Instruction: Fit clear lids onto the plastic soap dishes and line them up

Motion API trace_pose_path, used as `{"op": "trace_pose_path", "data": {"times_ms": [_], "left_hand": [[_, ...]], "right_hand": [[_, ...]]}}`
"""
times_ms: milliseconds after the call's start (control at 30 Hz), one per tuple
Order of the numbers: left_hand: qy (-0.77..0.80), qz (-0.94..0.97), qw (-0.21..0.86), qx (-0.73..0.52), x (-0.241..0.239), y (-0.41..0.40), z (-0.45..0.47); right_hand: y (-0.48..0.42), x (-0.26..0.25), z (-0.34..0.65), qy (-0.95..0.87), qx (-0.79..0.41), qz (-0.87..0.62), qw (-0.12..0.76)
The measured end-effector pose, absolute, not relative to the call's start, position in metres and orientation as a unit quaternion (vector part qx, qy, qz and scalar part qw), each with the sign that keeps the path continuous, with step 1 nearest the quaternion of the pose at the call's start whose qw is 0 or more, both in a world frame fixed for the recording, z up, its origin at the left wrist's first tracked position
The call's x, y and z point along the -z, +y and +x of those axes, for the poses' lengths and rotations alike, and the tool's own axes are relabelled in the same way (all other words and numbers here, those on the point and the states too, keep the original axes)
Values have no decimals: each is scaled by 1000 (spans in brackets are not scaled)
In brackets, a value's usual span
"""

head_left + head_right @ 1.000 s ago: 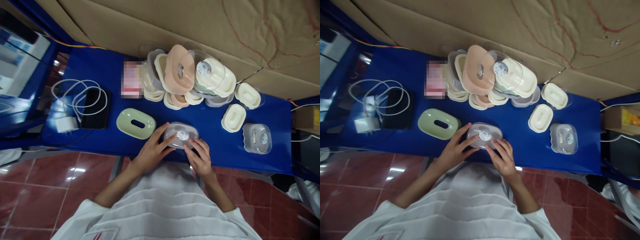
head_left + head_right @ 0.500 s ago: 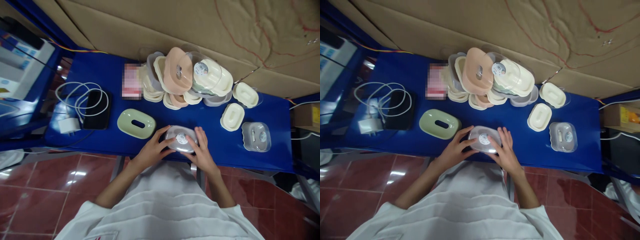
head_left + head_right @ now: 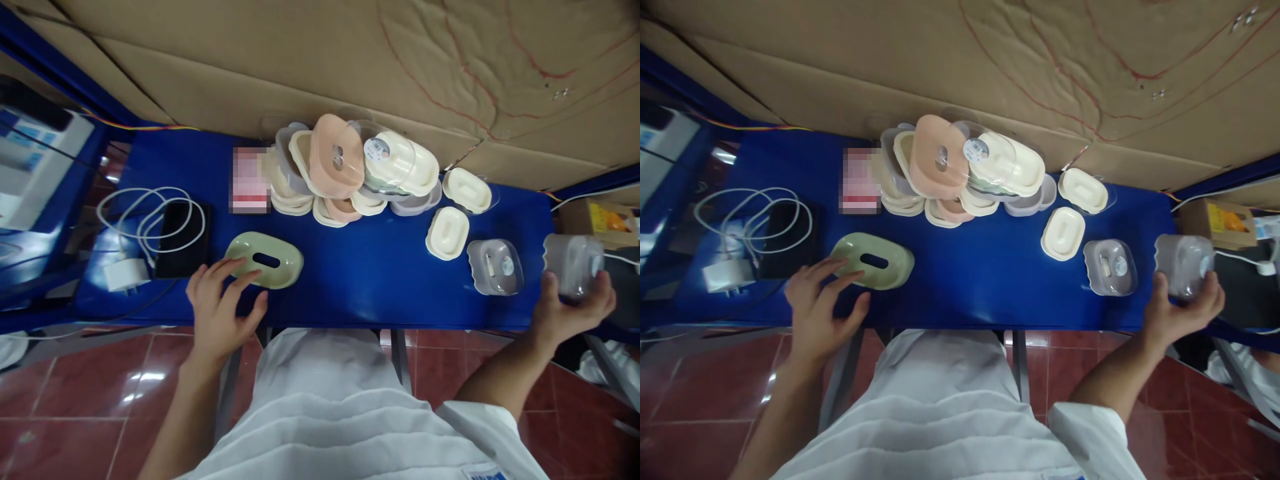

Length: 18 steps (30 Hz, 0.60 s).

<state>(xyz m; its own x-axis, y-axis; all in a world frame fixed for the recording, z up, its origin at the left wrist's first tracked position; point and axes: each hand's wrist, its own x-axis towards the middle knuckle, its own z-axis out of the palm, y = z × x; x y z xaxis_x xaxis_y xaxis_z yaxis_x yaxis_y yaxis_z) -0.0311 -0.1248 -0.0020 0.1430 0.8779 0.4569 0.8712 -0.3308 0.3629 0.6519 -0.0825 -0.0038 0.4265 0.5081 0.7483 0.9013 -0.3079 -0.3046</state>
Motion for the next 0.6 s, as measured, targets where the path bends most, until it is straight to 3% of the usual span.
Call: {"op": "trace_pose_path", "data": {"times_ms": [100, 233, 467, 533, 600], "left_hand": [[578, 783, 13, -228, 10, -119, -31], [554, 809, 27, -195, 10, -121, -15], [511, 831, 40, -216, 8, -117, -3], [505, 829, 38, -238, 6, -113, 4], [497, 826, 42, -262, 1, -109, 13]], "right_hand": [[-72, 32, 689, -386, 233, -834, 318], [-71, 55, 685, -434, 213, -823, 299], [-86, 11, 587, -490, 296, -731, 370], [-80, -3, 529, -560, 228, -709, 363], [-70, -7, 474, -680, 107, -672, 274]]}}
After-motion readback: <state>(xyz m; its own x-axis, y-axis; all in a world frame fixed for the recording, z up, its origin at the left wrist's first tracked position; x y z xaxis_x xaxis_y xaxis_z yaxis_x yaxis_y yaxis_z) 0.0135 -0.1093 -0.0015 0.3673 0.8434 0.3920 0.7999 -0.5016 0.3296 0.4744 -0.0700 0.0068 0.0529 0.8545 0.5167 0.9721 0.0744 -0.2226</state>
